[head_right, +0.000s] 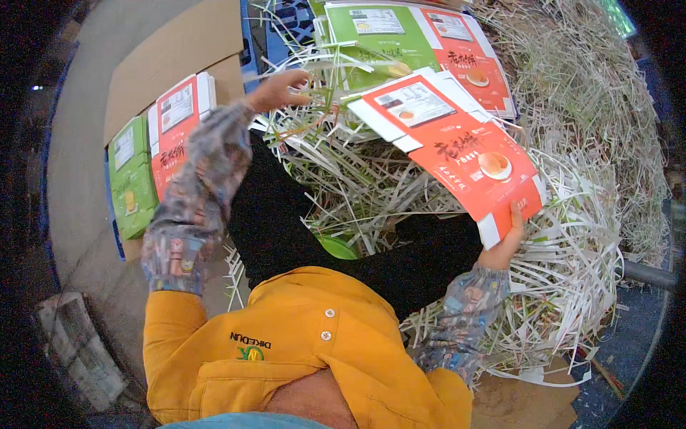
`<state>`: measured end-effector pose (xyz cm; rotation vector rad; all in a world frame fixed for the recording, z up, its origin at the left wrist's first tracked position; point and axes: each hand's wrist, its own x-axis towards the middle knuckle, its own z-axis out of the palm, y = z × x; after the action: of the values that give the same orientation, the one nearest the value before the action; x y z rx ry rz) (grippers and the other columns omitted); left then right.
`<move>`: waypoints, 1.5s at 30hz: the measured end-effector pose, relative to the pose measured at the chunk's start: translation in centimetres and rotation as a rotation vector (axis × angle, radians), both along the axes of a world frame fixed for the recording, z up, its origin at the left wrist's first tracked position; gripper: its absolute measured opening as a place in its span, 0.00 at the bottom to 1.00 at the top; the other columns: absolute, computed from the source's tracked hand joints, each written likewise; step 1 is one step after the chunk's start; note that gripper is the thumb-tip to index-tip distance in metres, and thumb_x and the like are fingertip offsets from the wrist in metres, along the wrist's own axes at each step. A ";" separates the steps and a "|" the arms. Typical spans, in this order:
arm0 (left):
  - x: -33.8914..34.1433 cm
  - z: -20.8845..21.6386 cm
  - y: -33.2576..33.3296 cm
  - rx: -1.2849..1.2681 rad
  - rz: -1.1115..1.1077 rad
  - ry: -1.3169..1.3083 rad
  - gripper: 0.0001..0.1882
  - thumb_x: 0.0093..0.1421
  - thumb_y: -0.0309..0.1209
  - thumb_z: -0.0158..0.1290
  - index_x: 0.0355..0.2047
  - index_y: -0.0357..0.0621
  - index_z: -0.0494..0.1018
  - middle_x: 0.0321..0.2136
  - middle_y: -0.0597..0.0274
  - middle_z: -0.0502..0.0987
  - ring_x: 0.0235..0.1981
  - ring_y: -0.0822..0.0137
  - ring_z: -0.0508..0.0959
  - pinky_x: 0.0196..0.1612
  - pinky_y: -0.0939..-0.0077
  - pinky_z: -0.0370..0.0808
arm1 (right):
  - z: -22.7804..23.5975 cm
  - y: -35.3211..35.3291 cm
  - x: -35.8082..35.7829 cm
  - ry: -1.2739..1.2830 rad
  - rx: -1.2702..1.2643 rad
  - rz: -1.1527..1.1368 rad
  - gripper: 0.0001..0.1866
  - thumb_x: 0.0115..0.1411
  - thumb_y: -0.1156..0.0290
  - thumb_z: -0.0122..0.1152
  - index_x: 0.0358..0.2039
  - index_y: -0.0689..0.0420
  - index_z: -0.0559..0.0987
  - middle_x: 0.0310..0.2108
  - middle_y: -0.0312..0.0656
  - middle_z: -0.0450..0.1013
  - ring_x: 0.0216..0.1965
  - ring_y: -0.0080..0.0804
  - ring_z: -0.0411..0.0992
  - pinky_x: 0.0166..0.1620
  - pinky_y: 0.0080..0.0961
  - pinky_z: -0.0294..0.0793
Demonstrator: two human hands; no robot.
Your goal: Sorting through a pile of paper scraps to extract and stack flat paper product boxes.
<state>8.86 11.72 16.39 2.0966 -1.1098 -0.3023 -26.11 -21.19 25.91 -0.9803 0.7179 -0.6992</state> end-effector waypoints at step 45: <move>7.4 3.6 0.8 0.272 0.819 -0.465 0.17 0.45 0.33 0.55 0.35 0.39 0.71 0.24 0.61 0.74 0.26 0.69 0.73 0.31 0.78 0.70 | -1.1 -7.4 -8.7 -0.577 0.279 0.151 0.14 0.55 0.70 0.47 0.40 0.63 0.67 0.38 0.43 0.68 0.31 0.23 0.69 0.27 0.16 0.69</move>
<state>16.26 12.54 19.95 2.7438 -0.3597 0.4724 -34.80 -28.62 24.80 -0.5275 0.2204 -0.6830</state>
